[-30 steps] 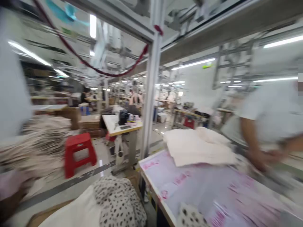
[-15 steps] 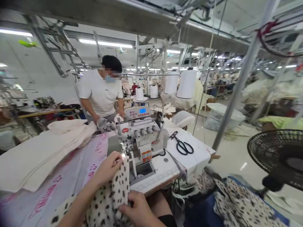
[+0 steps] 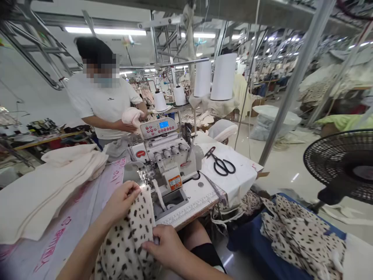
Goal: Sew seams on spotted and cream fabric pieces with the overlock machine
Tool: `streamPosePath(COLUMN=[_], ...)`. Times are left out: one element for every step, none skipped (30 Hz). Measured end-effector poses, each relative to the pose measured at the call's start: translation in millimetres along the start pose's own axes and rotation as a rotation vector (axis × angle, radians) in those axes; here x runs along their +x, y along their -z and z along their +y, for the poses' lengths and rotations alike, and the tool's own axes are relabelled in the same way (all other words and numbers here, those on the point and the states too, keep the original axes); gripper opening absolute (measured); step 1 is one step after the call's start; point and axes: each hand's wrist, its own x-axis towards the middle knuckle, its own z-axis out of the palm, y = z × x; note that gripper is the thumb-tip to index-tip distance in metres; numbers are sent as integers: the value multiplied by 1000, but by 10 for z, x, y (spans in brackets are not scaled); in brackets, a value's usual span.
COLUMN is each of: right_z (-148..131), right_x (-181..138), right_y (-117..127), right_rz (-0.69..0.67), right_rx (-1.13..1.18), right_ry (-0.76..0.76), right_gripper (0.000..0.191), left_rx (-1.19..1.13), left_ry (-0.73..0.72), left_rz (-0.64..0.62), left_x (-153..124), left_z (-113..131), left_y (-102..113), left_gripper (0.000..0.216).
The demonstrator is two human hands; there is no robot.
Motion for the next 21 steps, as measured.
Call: streamPosePath(right_z=[5, 7, 3, -8, -27, -56, -95, -141, -193, -246, -298, -345, -386, -419, -444, -463, -476, -485, -491, -493, -493], right_x=[1, 1, -2, -7, -16, -26, -37, -44, -45, -35, -10, 32, 91, 166, 252, 344, 437, 526, 606, 674, 729], right_y=[-2, -2, 3, 14, 33, 62, 102, 153, 212, 279, 348, 417, 481, 538, 587, 625, 654, 673, 683, 686, 684], right_rz=[-2, -7, -11, -17, -28, -42, -55, -56, -47, -25, 12, 58, 103, 145, 177, 199, 206, 202, 192, 178, 163], right_rx=[0, -4, -13, -30, -54, -88, -131, -173, -204, -217, -211, -189, -157, -127, -104, -88, -77, -67, -55, -34, -8], right_ry=[-2, 0, 2, 2, -3, -11, -20, -28, -34, -32, -19, 4, 30, 58, 87, 114, 130, 139, 143, 142, 136], right_gripper=[24, 24, 24, 22, 22, 21, 20, 17, 13, 11, 14, 19, 23, 24, 25, 26, 27, 28, 26, 23, 20], left_rx=[9, 18, 29, 39, 50, 59, 65, 68, 70, 68, 64, 59, 53, 46, 35, 14, -11, -39, -64, -83, -94], left_ry=[1, 2, 3, 3, 2, 0, -4, -8, -13, -18, -34, -62, -100, -139, -170, -186, -182, -162, -139, -121, -109], left_rz=[4, 11, 16, 16, 11, 1, -8, -12, -8, 3, 22, 46, 70, 92, 110, 118, 118, 112, 104, 98, 94], left_x=[9, 20, 31, 42, 51, 58, 60, 55, 44, 27, 6, -17, -40, -60, -75, -84, -88, -87, -83, -78, -73], left_z=[-5, -9, -11, -10, -6, 2, 13, 27, 43, 61, 78, 93, 105, 114, 118, 118, 115, 110, 104, 99, 95], left_y=[-9, -18, -25, -29, -32, -33, -35, -38, -45, -55, -70, -89, -109, -129, -147, -162, -173, -179, -181, -180, -176], left_gripper=[17, 17, 18, 18, 17, 14, 13, 14, 15, 16, 16, 16, 15, 15, 15, 15, 15, 14, 14, 15, 15])
